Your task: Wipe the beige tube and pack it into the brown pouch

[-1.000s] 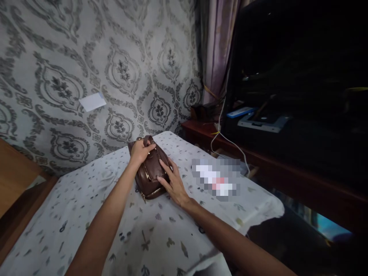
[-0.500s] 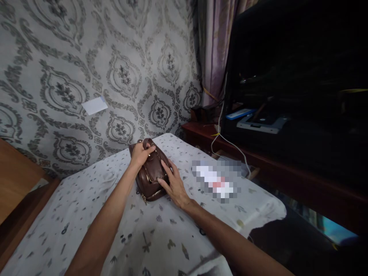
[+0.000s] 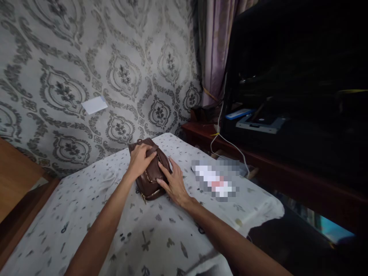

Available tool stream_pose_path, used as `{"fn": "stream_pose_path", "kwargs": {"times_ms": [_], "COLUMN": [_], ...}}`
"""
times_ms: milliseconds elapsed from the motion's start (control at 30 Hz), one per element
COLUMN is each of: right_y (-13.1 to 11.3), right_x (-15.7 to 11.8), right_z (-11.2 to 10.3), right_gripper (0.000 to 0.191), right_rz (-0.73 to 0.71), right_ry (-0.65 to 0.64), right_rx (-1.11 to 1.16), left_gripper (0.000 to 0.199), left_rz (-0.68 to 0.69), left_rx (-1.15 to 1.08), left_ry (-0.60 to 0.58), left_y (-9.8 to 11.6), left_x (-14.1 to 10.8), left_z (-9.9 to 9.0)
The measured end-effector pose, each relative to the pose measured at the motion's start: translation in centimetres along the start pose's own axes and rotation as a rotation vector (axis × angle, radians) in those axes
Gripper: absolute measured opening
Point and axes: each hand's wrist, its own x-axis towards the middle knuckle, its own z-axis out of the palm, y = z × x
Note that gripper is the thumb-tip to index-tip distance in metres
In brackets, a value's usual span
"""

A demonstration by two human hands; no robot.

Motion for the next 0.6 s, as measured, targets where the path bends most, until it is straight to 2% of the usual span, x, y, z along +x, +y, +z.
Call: {"fn": "stream_pose_path", "kwargs": {"times_ms": [100, 233, 433, 500, 600], "right_y": [0.0, 0.1, 0.5, 0.5, 0.3], "right_x": [0.0, -0.1, -0.2, -0.2, -0.1], "right_z": [0.2, 0.4, 1.0, 1.1, 0.9], "right_gripper": [0.059, 0.060, 0.058, 0.058, 0.058], "right_rz": [0.016, 0.016, 0.023, 0.034, 0.038], "right_ry": [-0.008, 0.000, 0.045, 0.058, 0.058], "right_rx": [0.007, 0.029, 0.049, 0.058, 0.073], "left_gripper": [0.026, 0.031, 0.072, 0.071, 0.054], "left_rz": [0.077, 0.093, 0.175, 0.183, 0.160], "left_rx": [0.067, 0.064, 0.104, 0.103, 0.123], "left_ry": [-0.023, -0.053, -0.127, -0.130, -0.110], "left_y": [0.2, -0.1, -1.1, -1.1, -0.5], "left_x": [-1.3, -1.9, -2.4, -2.5, -2.2], "left_z": [-0.1, -0.2, -0.5, -0.6, -0.6]}}
